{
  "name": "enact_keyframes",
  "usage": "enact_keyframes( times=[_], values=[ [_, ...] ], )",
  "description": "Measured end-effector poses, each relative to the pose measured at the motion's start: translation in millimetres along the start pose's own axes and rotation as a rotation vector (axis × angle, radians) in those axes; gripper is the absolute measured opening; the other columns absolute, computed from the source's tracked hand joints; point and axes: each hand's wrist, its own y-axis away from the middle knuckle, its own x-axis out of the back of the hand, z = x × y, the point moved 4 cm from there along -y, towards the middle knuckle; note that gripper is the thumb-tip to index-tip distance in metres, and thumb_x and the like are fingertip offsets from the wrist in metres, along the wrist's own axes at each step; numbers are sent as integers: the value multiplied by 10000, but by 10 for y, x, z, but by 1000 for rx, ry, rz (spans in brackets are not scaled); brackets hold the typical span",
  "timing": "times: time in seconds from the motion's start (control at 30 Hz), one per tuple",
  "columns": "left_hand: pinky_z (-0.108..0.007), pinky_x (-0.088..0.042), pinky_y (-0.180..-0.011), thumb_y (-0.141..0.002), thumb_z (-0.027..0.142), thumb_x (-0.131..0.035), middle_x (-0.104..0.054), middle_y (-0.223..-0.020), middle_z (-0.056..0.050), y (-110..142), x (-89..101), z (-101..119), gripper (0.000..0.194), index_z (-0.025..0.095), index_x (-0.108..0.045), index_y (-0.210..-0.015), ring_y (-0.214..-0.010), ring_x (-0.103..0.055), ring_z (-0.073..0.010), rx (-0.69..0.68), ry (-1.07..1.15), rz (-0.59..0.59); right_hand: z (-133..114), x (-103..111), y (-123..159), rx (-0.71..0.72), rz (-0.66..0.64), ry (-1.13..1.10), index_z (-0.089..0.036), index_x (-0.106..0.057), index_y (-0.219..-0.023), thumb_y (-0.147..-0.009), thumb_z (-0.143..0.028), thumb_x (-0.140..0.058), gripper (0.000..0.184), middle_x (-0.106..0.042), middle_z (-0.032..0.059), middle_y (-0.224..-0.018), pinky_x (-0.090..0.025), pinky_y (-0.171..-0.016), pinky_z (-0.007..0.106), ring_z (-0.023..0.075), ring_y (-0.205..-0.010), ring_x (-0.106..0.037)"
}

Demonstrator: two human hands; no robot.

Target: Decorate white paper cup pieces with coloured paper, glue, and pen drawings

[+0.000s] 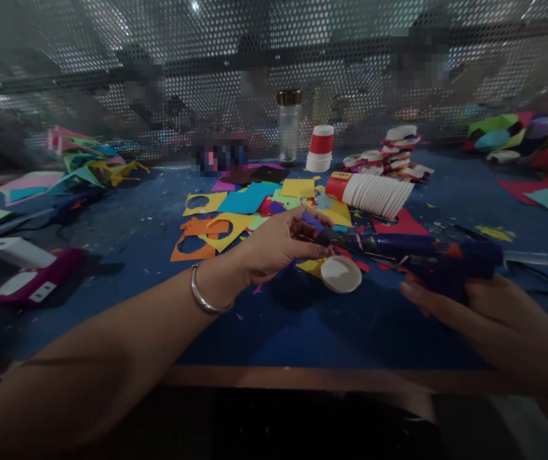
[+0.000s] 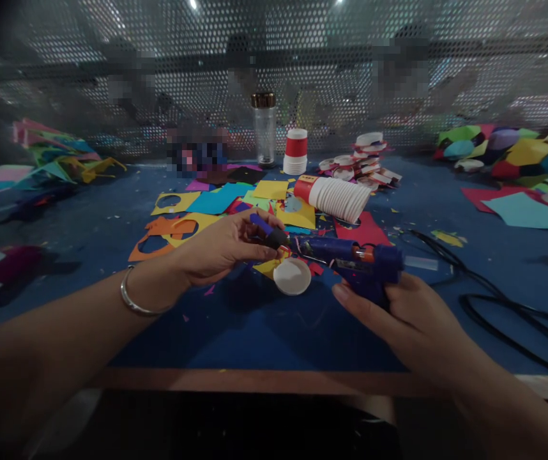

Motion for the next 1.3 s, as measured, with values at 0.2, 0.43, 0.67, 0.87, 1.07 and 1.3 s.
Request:
enact_keyframes(
  times=[0.2, 0.43, 0.67, 0.87, 1.07, 1.3],
  values=[
    [-325, -487, -866, -647, 68, -848, -672, -906, -5, 6, 23, 1, 369, 178, -658, -943, -890, -629, -137, -13, -17, 8, 6, -6, -2, -2, -5, 6, -311, -812, -669, -838, -546, -617, 349, -802, 11, -681, -657, -570, 364, 271, -592, -765],
    [-332, -489, -884, -677, 27, -803, -678, -880, -12, -7, 7, -1, 351, 161, -663, -970, -870, -650, -138, 21, -7, -22, 138, -49, 61, -76, -71, 8, -306, -845, -917, -882, -622, -581, 413, -849, 38, -960, -671, -807, 480, 342, -886, -811],
    [-316, -492, -872, -660, -6, -810, -681, -867, -11, -2, -4, -7, 376, 135, -674, -981, -856, -645, -123, 53, 28, -20, 229, -97, 117, -80, -105, -21, -324, -821, -979, -903, -622, -591, 385, -842, 55, -1030, -642, -908, 514, 347, -980, -793],
    [-328, -502, -884, -658, 9, -820, -678, -885, -15, 2, -2, -10, 388, 139, -680, -995, -859, -642, -128, 66, 25, -19, 184, -61, 93, -81, -87, -30, -312, -831, -888, -886, -633, -596, 398, -844, 52, -917, -655, -847, 489, 336, -885, -800],
    [-304, -502, -853, -666, 13, -814, -661, -878, -5, 12, -4, 26, 363, 154, -685, -975, -839, -627, -115, 24, 57, -26, -3, 38, 12, -47, 49, -58, -297, -803, -618, -803, -607, -663, 387, -763, 22, -598, -635, -559, 343, 257, -557, -734],
    [-271, -497, -789, -669, 2, -815, -593, -849, 41, 36, -16, 110, 370, 180, -677, -962, -818, -635, -96, 42, 172, 32, -65, 71, -1, -118, 49, -10, -255, -618, -428, -753, -841, -596, 671, -643, 47, -485, -551, -462, 313, 197, -442, -596]
  ],
)
